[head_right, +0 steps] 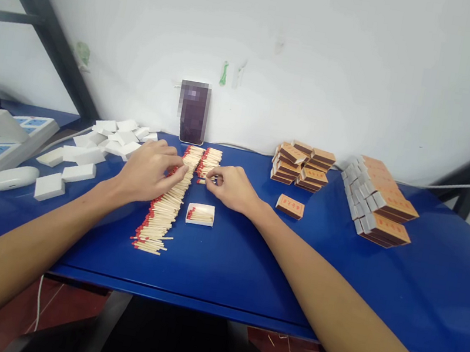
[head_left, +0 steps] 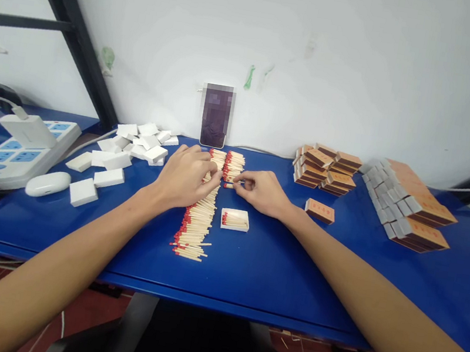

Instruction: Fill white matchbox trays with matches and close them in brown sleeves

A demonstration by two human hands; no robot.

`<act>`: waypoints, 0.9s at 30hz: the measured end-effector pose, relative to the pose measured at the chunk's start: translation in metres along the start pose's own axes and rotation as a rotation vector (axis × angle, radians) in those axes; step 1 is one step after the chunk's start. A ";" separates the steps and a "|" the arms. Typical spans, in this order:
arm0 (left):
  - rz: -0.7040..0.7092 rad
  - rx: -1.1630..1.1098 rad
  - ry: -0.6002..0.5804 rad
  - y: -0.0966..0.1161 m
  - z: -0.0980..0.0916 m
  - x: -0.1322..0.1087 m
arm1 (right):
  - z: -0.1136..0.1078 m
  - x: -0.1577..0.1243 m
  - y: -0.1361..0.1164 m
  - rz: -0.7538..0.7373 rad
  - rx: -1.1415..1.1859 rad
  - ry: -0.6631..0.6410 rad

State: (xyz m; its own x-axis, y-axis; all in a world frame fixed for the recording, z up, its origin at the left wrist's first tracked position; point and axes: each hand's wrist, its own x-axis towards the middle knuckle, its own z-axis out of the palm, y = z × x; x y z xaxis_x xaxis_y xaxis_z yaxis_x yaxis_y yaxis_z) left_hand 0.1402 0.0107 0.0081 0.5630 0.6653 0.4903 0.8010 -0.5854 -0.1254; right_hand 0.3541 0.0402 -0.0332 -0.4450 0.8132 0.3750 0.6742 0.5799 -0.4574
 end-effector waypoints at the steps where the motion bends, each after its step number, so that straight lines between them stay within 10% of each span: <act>1: 0.001 -0.003 0.000 0.000 0.000 0.000 | 0.000 0.000 0.001 -0.010 -0.002 0.010; 27: 0.007 -0.011 0.008 0.001 -0.002 0.000 | 0.002 -0.002 0.000 -0.026 -0.063 -0.009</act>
State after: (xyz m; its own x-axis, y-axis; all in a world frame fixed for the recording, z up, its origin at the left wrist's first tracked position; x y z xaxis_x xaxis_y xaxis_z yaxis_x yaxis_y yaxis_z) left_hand 0.1405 0.0095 0.0098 0.5671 0.6573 0.4963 0.7946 -0.5952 -0.1197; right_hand 0.3534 0.0386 -0.0355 -0.4679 0.7986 0.3786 0.6980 0.5967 -0.3960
